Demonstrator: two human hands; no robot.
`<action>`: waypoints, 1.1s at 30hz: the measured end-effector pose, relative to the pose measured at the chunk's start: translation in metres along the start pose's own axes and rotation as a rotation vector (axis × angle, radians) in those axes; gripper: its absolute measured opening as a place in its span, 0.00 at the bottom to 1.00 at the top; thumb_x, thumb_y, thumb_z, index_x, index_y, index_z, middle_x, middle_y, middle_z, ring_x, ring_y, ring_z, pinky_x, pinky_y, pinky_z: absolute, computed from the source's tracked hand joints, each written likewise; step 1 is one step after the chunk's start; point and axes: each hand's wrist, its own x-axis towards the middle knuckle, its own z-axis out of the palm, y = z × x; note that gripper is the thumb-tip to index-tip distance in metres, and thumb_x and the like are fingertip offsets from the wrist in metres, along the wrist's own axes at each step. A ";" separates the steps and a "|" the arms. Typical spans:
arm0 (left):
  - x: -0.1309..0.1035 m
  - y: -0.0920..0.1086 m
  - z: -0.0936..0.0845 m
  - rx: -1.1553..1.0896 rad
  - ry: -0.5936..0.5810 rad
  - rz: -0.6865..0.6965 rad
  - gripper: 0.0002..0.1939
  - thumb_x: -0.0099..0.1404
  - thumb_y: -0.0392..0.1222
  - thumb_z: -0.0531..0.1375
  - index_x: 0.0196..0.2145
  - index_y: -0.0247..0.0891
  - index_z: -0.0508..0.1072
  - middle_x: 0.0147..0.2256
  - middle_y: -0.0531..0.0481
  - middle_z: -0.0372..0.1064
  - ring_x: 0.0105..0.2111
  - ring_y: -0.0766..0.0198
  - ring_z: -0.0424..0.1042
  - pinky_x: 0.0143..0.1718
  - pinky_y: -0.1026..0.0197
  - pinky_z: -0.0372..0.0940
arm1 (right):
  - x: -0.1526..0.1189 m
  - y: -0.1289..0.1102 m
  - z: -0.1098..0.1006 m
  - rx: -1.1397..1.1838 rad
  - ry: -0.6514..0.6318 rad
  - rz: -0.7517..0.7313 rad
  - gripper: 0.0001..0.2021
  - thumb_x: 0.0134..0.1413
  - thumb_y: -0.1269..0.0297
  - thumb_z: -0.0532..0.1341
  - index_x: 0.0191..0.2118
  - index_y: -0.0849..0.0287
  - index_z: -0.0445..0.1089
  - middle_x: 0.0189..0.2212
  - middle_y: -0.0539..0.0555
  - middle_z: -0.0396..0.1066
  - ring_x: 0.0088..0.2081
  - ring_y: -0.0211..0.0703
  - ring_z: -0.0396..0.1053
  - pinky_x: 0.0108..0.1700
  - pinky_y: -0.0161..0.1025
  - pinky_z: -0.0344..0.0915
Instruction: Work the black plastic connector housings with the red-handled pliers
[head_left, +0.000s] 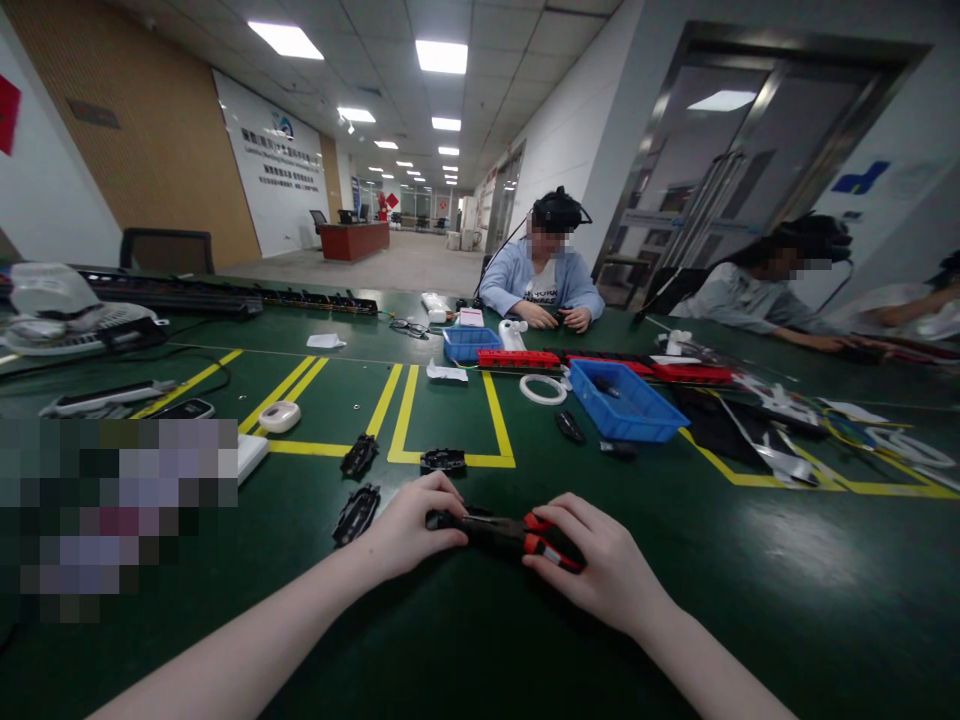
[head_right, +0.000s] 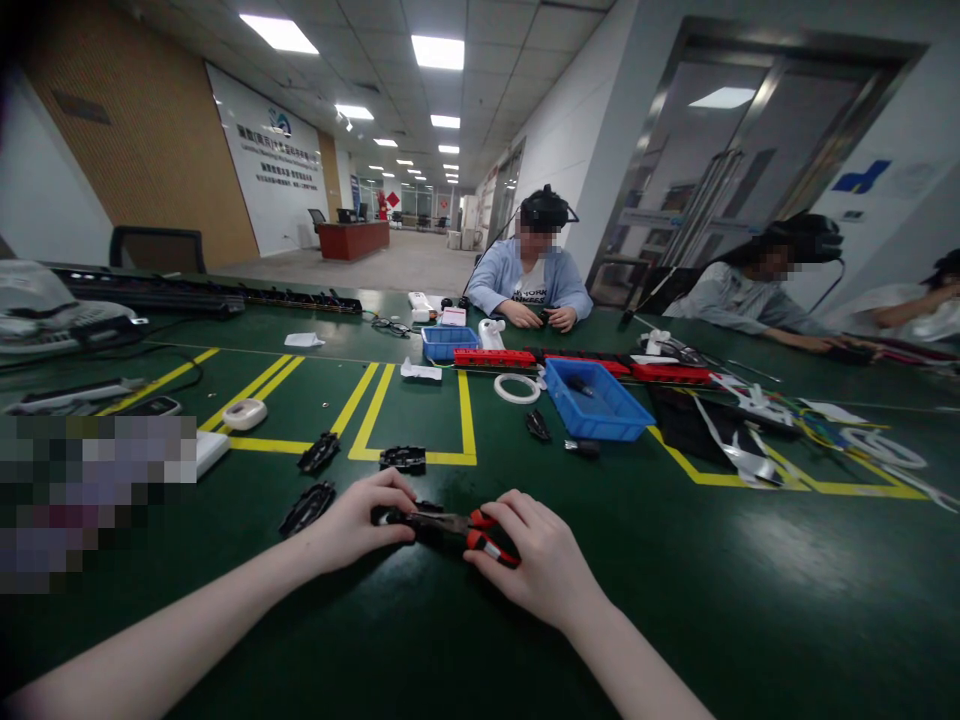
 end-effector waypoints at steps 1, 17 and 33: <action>0.000 0.000 0.000 0.002 0.002 0.007 0.05 0.59 0.37 0.68 0.35 0.41 0.79 0.44 0.50 0.69 0.45 0.58 0.69 0.50 0.54 0.64 | 0.000 0.001 -0.001 0.004 -0.007 0.000 0.15 0.54 0.61 0.65 0.47 0.57 0.68 0.41 0.58 0.71 0.39 0.47 0.72 0.38 0.43 0.72; 0.000 0.000 0.000 0.002 -0.005 0.027 0.04 0.59 0.37 0.68 0.34 0.40 0.78 0.42 0.51 0.68 0.43 0.59 0.69 0.47 0.57 0.63 | -0.002 -0.002 0.002 -0.020 -0.011 0.003 0.16 0.55 0.61 0.65 0.48 0.59 0.68 0.42 0.59 0.71 0.39 0.47 0.72 0.39 0.44 0.72; 0.002 0.008 0.002 0.069 -0.061 -0.070 0.04 0.61 0.38 0.65 0.36 0.44 0.77 0.45 0.51 0.68 0.47 0.55 0.66 0.52 0.52 0.59 | -0.012 0.002 -0.001 -0.119 0.136 0.023 0.19 0.53 0.59 0.66 0.50 0.57 0.68 0.43 0.58 0.73 0.41 0.48 0.72 0.39 0.45 0.70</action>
